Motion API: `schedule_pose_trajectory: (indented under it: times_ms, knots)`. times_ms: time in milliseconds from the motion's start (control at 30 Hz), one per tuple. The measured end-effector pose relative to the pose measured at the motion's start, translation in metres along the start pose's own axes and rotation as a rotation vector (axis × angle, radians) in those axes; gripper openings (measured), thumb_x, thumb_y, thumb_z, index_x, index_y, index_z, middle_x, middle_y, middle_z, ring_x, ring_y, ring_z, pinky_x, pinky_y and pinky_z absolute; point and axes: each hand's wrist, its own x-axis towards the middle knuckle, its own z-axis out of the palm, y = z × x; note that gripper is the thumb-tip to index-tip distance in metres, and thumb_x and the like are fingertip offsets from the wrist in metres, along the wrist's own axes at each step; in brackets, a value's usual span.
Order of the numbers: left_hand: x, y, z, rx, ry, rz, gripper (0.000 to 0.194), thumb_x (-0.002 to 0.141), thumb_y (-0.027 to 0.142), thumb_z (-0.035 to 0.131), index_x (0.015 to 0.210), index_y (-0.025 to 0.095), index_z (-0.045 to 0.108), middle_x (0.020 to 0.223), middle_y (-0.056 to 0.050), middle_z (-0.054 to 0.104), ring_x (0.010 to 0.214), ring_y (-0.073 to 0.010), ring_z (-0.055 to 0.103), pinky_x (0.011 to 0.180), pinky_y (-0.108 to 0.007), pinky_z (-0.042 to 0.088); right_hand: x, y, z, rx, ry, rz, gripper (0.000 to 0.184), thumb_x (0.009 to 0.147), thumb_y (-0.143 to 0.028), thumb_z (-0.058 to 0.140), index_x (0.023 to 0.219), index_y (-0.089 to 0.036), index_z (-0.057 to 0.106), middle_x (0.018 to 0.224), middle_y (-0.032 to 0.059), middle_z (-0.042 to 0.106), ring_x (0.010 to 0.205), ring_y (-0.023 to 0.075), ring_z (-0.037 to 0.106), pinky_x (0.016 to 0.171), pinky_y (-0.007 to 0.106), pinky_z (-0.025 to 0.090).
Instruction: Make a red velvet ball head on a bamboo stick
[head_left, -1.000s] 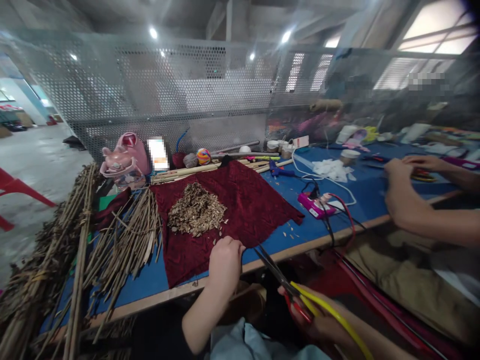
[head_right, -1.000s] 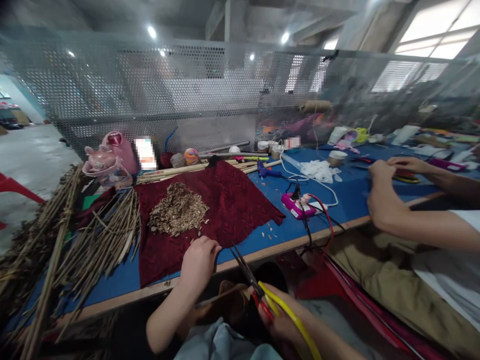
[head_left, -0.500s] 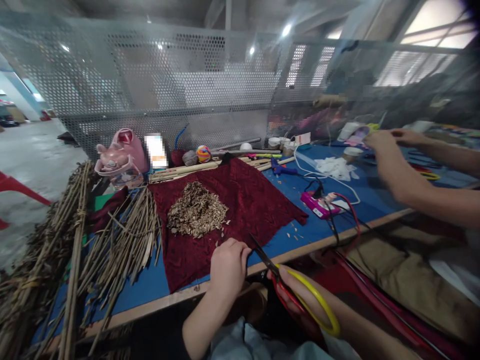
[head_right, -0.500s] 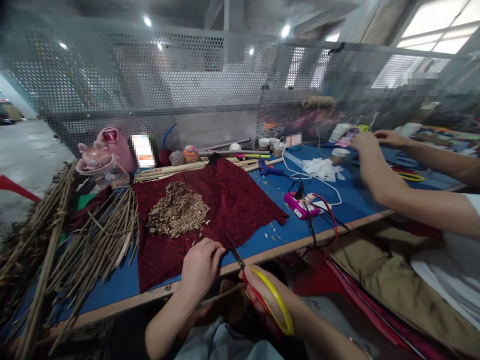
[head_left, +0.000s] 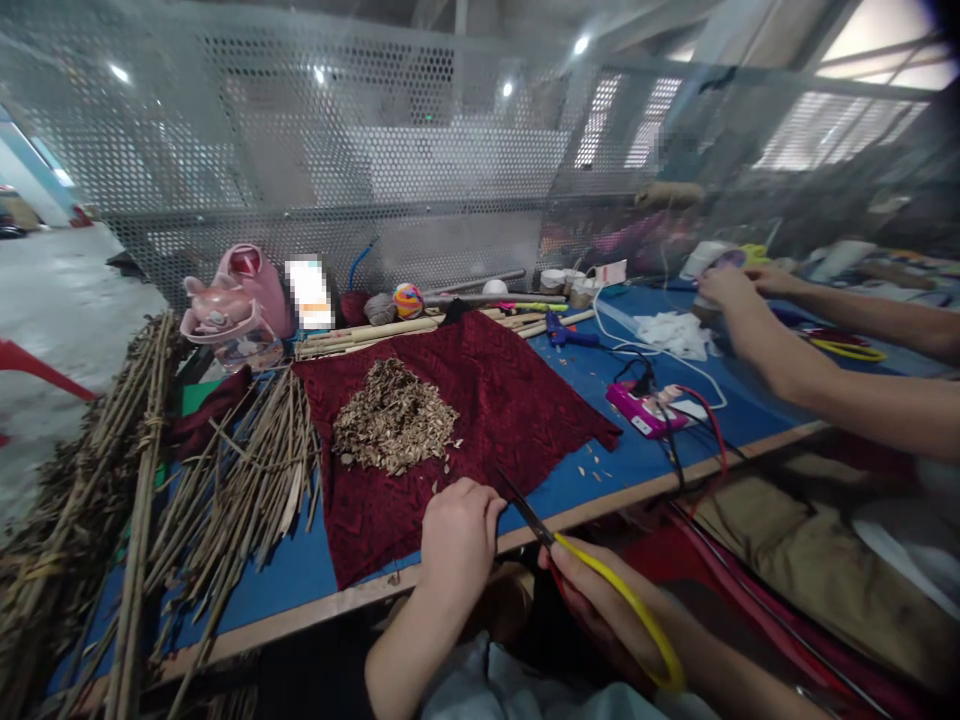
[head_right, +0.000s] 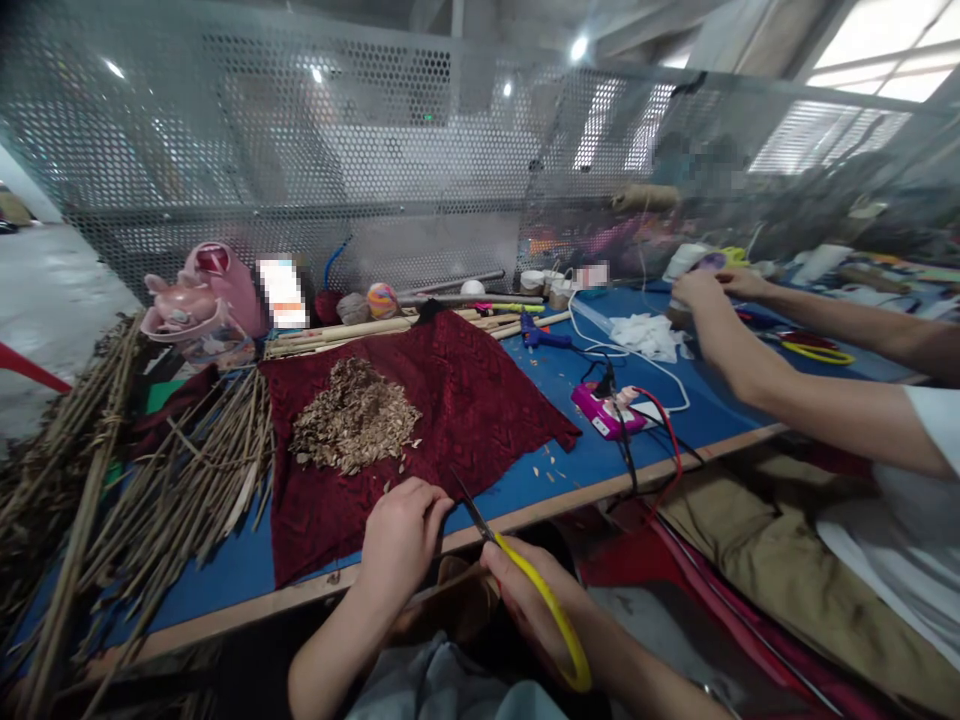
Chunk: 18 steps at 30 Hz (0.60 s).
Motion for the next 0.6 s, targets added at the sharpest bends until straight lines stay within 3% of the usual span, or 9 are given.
schedule_pose_trajectory:
  times_ms: [133,333,467,600]
  knots:
    - [0.000,0.000,0.000,0.001,0.008,0.004,0.020,0.090,0.026,0.048,0.079,0.021,0.064,0.079,-0.001,0.063,0.078,-0.0173,0.058,0.070,-0.029,0.039,0.000,0.002,-0.003,-0.095,0.008,0.037,0.048,0.071,-0.066,0.058,0.079,-0.019,0.054,0.048,-0.0068,0.036,0.042,0.0067,0.032,0.038,0.019,0.024]
    - [-0.002,-0.002,0.001,0.006,0.008,0.012,0.022,0.091,0.027,0.047,0.080,0.020,0.064,0.079,-0.001,0.063,0.078,-0.0176,0.058,0.070,-0.029,0.039,0.003,0.024,-0.005,0.190,-0.053,0.267,0.057,0.069,-0.074,0.053,0.095,-0.022,0.047,0.054,-0.0082,0.043,0.039,0.0048,0.035,0.038,0.015,0.027]
    - [-0.001,-0.002,0.000,-0.002,0.012,0.007,0.022,0.091,0.026,0.046,0.081,0.020,0.064,0.080,-0.001,0.063,0.078,-0.0174,0.058,0.071,-0.029,0.040,0.013,0.030,-0.004,0.201,-0.086,0.243,0.059,0.071,-0.078,0.043,0.093,-0.024,0.044,0.050,-0.0085,0.040,0.036,0.0055,0.031,0.034,0.016,0.022]
    - [-0.001,-0.001,0.000,-0.006,0.016,0.013,0.022,0.091,0.026,0.047,0.079,0.020,0.064,0.080,-0.002,0.063,0.078,-0.0172,0.058,0.071,-0.029,0.040,0.014,0.018,0.003,0.128,-0.038,0.184,0.063,0.068,-0.081,0.041,0.092,-0.023,0.042,0.048,-0.0102,0.036,0.033,0.0043,0.025,0.032,0.014,0.018]
